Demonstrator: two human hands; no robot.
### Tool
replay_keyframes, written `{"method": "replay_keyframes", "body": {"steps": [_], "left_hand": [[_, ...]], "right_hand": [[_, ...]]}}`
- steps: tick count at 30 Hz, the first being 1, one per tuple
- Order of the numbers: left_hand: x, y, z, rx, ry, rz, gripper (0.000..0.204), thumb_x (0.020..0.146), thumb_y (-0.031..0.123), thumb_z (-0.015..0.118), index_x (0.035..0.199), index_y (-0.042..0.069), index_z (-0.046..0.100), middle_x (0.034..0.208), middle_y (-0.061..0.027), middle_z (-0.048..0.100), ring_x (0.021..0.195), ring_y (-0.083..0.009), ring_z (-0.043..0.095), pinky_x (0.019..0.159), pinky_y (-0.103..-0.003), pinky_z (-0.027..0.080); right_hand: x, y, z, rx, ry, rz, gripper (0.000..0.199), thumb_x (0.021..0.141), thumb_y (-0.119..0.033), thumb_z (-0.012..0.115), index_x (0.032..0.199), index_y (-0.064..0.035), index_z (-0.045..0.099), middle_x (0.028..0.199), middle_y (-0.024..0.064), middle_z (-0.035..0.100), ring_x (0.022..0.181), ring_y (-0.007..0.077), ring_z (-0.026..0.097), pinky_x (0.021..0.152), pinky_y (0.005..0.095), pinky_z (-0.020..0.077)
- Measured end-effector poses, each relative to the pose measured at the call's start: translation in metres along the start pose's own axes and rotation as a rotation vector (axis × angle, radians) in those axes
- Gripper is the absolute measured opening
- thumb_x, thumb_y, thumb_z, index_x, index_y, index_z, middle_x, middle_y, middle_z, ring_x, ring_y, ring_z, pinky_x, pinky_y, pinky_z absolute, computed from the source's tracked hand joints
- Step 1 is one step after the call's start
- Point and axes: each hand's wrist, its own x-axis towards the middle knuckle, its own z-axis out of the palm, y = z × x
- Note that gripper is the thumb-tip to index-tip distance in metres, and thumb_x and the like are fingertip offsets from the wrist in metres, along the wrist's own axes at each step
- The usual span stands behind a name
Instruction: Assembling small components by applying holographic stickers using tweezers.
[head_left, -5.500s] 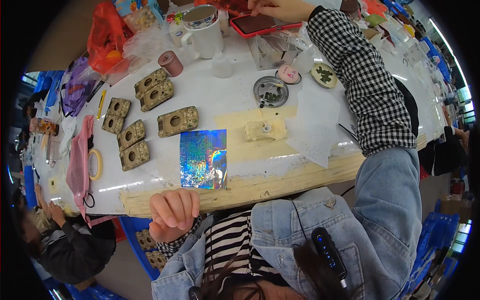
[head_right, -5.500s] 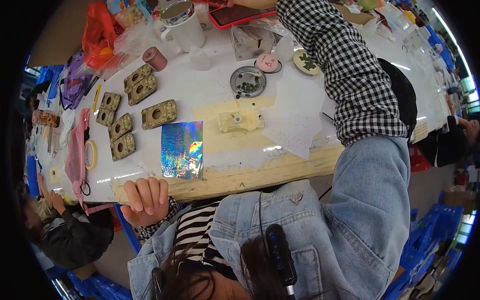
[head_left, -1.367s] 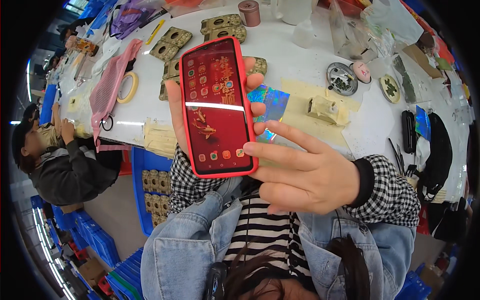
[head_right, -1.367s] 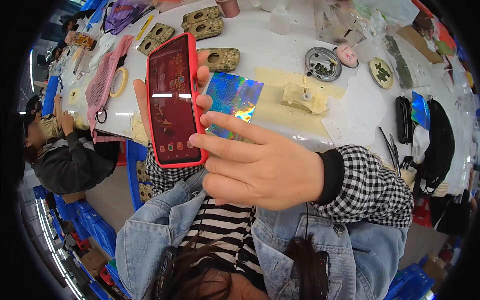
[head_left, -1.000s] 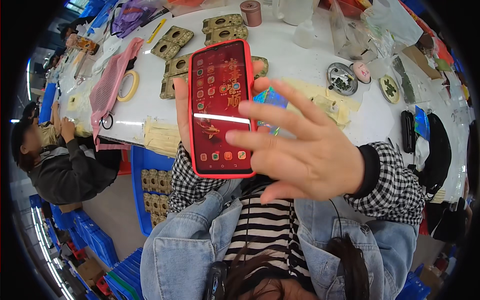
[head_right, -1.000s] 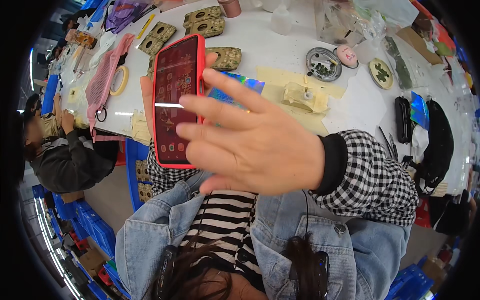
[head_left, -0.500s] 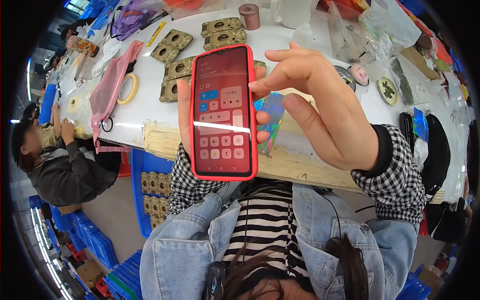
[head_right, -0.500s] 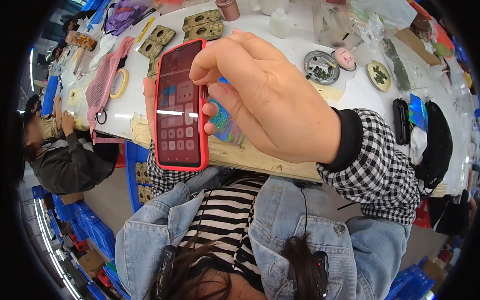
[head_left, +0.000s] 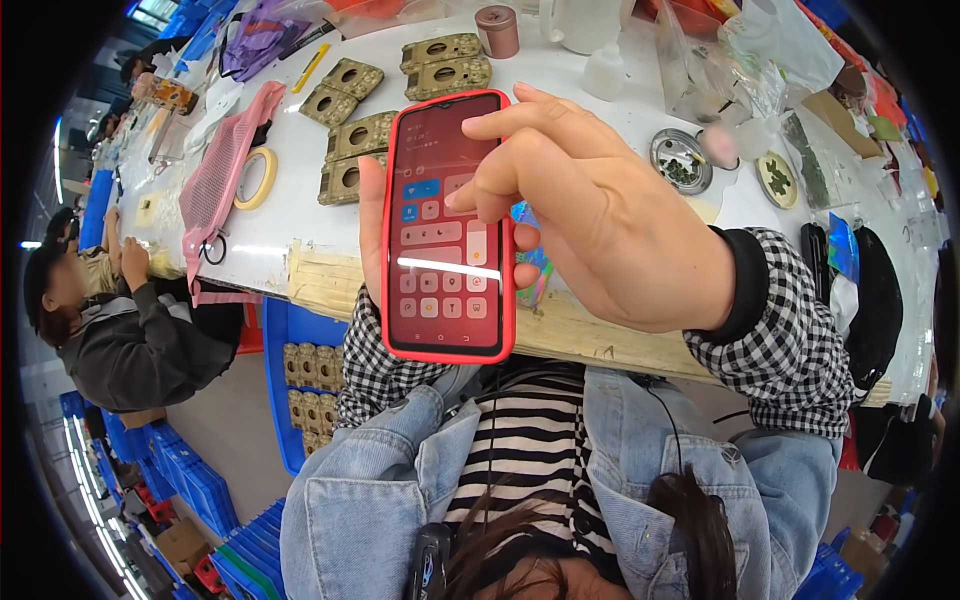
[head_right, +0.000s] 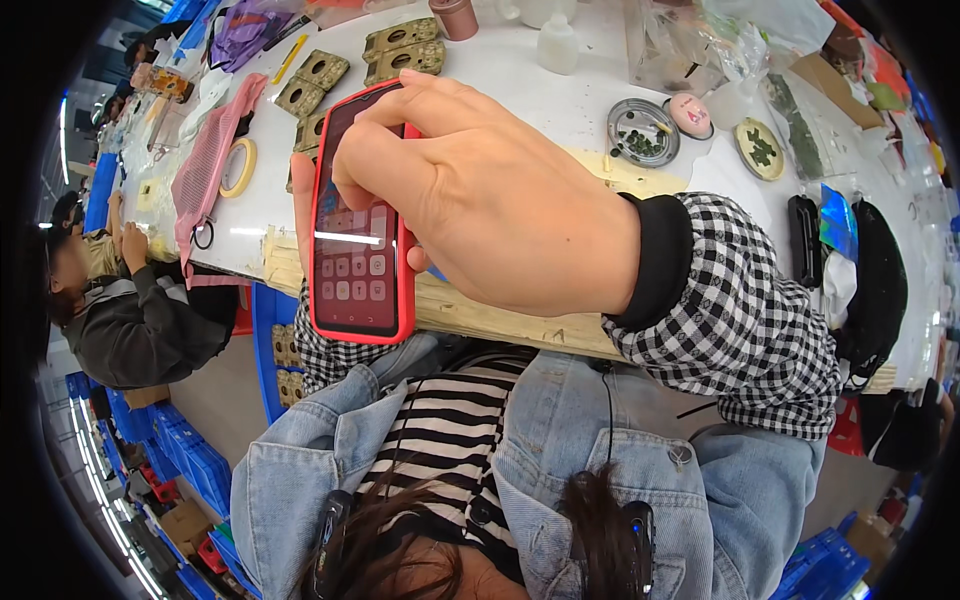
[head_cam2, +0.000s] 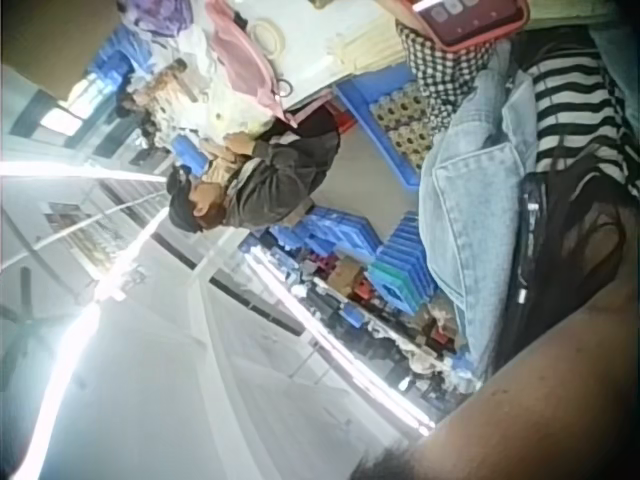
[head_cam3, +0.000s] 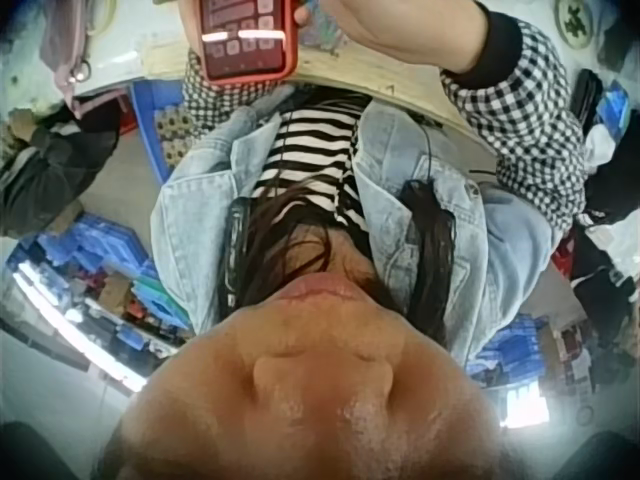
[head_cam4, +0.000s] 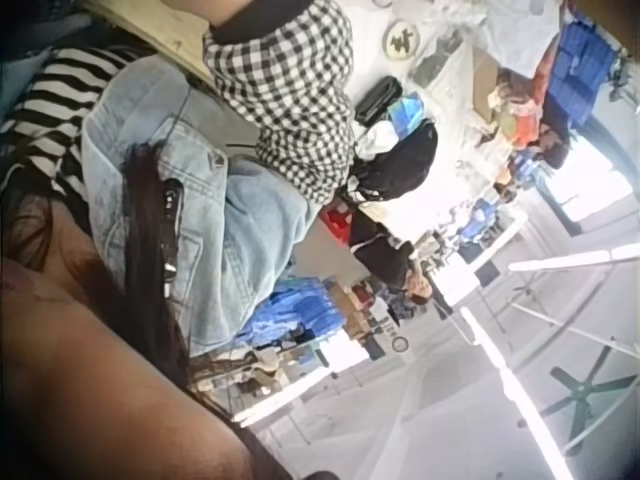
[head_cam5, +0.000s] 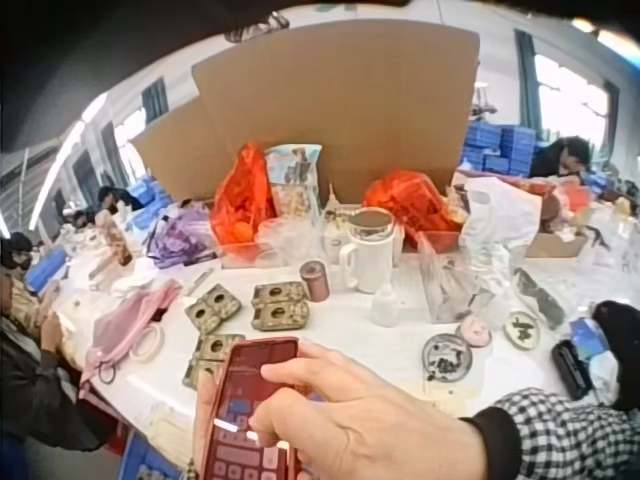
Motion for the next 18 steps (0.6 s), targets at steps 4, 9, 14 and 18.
{"method": "replay_keyframes", "body": {"steps": [4, 9, 14, 18], "left_hand": [[-0.001, -0.001, -0.002, -0.016, -0.002, 0.02, 0.081, 0.089, 0.072, 0.031, 0.138, 0.009, 0.039, 0.113, -0.0222, 0.057, 0.093, -0.0426, 0.062, 0.07, -0.056, 0.055], [0.002, -0.001, -0.002, -0.009, -0.103, 0.019, 0.07, 0.092, 0.064, 0.037, 0.134, 0.008, 0.044, 0.112, -0.02, 0.06, 0.097, -0.0376, 0.062, 0.078, -0.051, 0.054], [0.003, -0.011, 0.006, -0.166, 0.051, 0.271, 0.056, 0.097, 0.051, 0.041, 0.129, 0.006, 0.048, 0.117, -0.017, 0.06, 0.104, -0.0289, 0.061, 0.092, -0.042, 0.049], [0.004, -0.01, 0.006, -0.166, 0.034, 0.254, 0.058, 0.096, 0.052, 0.041, 0.129, 0.005, 0.048, 0.119, -0.0173, 0.059, 0.104, -0.0295, 0.06, 0.092, -0.043, 0.049]], "right_hand": [[0.002, 0.001, -0.001, -0.009, 0.004, -0.026, 0.035, 0.067, 0.015, 0.046, 0.098, 0.0009, 0.053, 0.095, 0.0078, 0.061, 0.113, 0.0364, 0.051, 0.108, 0.0548, 0.0296], [0.002, -0.001, -0.001, 0.054, -0.006, -0.045, 0.034, 0.068, 0.013, 0.049, 0.1, 0.0002, 0.053, 0.094, 0.0071, 0.061, 0.112, 0.0354, 0.052, 0.108, 0.056, 0.0293], [0.007, -0.013, 0.005, 0.218, -0.017, -0.088, 0.02, 0.079, 0.002, 0.056, 0.098, -0.0023, 0.053, 0.095, 0.0054, 0.06, 0.113, 0.0344, 0.051, 0.108, 0.0573, 0.0286], [0.014, -0.017, 0.011, 0.172, -0.076, -0.123, 0.013, 0.086, -0.012, 0.06, 0.094, -0.0038, 0.053, 0.091, 0.0056, 0.059, 0.107, 0.031, 0.052, 0.107, 0.0518, 0.0299]]}}
